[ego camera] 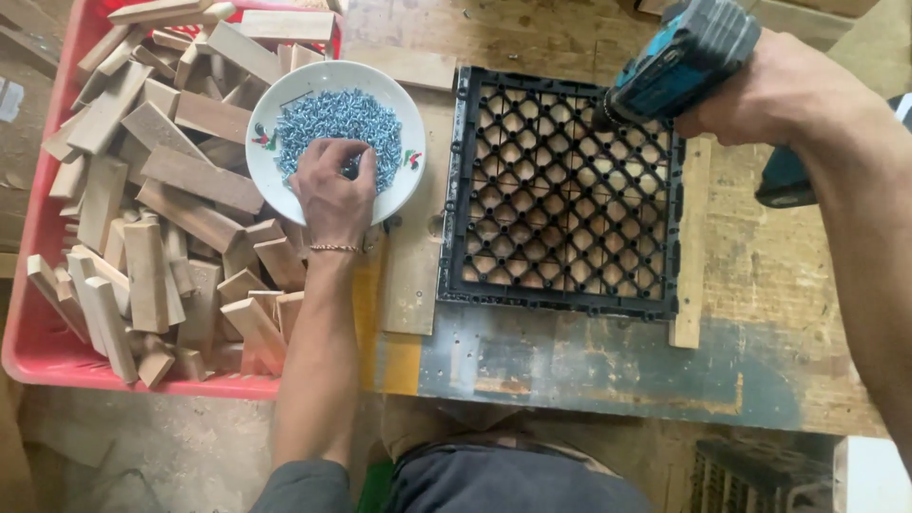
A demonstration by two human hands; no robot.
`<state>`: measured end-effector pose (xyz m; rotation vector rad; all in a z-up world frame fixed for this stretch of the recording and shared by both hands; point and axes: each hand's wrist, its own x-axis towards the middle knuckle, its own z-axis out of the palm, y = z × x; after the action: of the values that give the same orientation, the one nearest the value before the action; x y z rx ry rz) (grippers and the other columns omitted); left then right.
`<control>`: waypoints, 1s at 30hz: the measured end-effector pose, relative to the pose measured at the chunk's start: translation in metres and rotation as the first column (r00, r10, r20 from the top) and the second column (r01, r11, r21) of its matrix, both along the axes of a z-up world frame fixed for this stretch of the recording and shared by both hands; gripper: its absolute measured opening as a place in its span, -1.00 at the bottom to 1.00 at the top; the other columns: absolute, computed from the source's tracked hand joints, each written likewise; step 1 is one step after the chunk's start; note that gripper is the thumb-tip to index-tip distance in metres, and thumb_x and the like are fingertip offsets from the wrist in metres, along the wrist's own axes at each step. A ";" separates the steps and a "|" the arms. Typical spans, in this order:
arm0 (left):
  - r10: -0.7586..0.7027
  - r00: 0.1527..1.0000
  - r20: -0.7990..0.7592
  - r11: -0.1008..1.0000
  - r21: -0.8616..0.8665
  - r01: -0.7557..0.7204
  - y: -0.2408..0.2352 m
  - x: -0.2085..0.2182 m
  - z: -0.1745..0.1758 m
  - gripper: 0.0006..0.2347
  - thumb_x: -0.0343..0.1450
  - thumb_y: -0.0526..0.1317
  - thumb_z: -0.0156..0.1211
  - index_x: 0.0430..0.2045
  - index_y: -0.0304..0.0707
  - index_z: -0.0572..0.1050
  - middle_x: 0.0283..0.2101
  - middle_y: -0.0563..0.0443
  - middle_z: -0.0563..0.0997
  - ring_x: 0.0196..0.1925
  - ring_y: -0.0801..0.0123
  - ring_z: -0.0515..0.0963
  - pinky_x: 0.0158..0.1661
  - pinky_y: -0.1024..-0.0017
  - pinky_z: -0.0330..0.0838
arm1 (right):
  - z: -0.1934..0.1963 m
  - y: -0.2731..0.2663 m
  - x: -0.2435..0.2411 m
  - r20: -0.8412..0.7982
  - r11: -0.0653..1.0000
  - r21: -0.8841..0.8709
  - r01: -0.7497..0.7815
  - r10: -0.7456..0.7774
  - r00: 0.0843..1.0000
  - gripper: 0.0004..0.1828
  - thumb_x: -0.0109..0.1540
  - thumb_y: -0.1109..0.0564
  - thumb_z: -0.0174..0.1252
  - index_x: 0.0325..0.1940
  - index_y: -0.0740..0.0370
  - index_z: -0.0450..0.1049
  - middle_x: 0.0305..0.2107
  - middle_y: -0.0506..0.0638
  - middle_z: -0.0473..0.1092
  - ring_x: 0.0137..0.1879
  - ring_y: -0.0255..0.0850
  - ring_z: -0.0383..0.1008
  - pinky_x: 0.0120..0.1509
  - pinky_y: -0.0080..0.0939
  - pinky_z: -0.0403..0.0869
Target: Assembling decorative wooden tiles by placing small wood blocks into a pattern and fastening them to a plastic grid using a power drill and screws.
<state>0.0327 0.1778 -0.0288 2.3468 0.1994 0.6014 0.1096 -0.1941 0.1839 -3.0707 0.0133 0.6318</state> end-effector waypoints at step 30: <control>-0.482 0.876 -0.027 -0.532 -0.786 -0.317 -0.226 -0.036 0.047 -0.78 0.33 -0.14 0.40 -0.32 -0.28 0.60 -0.26 -0.06 0.69 -0.30 0.42 0.70 -0.15 0.40 0.68 | -0.081 -0.081 -0.210 0.092 0.548 0.815 0.186 -0.441 0.893 -0.83 0.14 0.11 0.42 -0.39 0.17 0.55 -0.53 -0.02 0.50 -0.41 -0.21 0.51 -0.15 -0.17 0.54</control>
<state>-0.0031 -0.0486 0.0180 0.2932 0.4627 -0.4278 -0.0999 -0.2749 0.1025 -2.1486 0.2239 0.0844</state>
